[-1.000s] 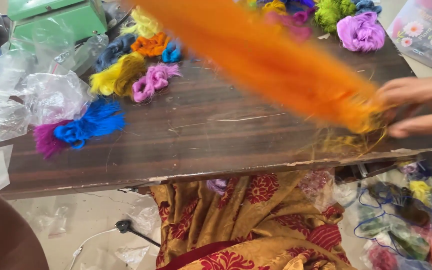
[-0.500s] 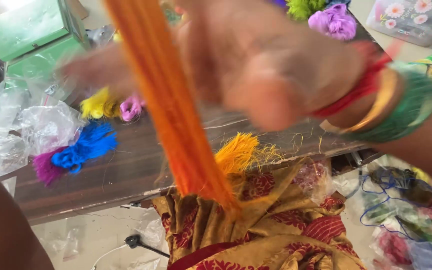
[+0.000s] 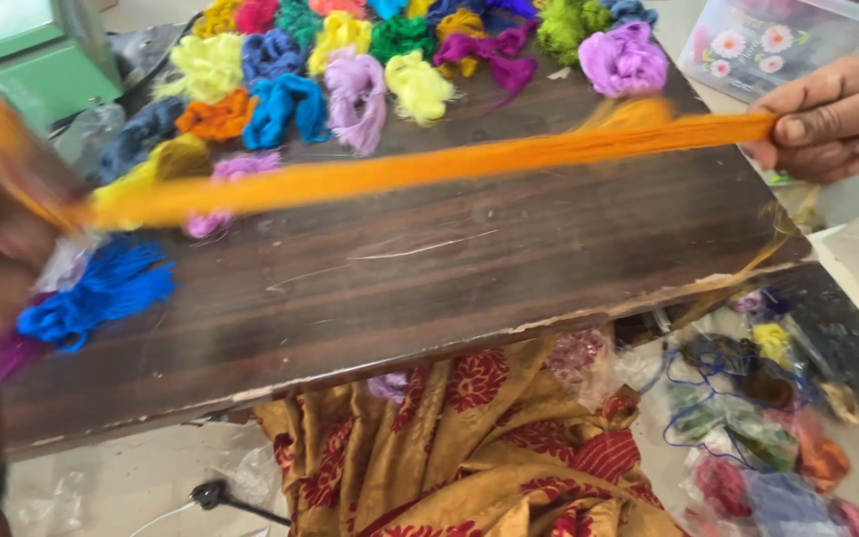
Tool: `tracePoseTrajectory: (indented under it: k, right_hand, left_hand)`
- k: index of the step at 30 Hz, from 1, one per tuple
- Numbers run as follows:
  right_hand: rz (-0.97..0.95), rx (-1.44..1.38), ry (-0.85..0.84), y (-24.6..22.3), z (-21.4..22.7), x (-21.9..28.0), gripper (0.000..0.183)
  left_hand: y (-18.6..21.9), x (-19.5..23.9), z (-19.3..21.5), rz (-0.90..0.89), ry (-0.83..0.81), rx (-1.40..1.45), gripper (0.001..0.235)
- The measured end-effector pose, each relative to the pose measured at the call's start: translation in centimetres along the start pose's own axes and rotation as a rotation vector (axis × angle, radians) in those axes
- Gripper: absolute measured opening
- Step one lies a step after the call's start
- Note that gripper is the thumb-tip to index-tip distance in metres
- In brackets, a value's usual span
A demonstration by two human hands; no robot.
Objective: The person selects a bundle of orange yarn, aligns and smooths it on a wooden table, folds it, ties a knot at the center to form a loop, and then places the finished tassel into a small plastic bag. Other colorful yarn bundles are visible on the table.
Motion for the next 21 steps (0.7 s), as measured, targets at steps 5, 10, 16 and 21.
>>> tracePoseTrajectory:
  k: [5,10,16,21]
  right_hand:
    - [-0.047,-0.026,0.305,3.4,5.2,-0.1,0.025]
    - [0.101,-0.028,0.516,6.1,4.0,-0.2,0.03]
    - [0.473,-0.255,0.654,12.7,7.2,-1.4,0.02]
    - [0.94,-0.528,0.625,10.5,3.8,0.1,0.021]
  left_hand:
    - [-5.9,6.6,-10.2,0.359,-0.132,-0.276,0.015]
    - [-6.8,7.1,-11.0,0.225,-0.182,-0.019,0.016]
    - [-6.9,6.4,-9.6,0.265,-0.047,-0.134,0.016]
    - [-6.9,6.1,-9.4,0.24,-0.022,-0.193,0.017]
Point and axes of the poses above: each hand's wrist, its own x-axis away from the middle knuckle, its own z-axis out of the back of the hand, y = z × x, the point moved 8 cm from there along -x, towards the middle knuckle, and after that the axes turned 14 degrees about -x, right-handed, at the moved point
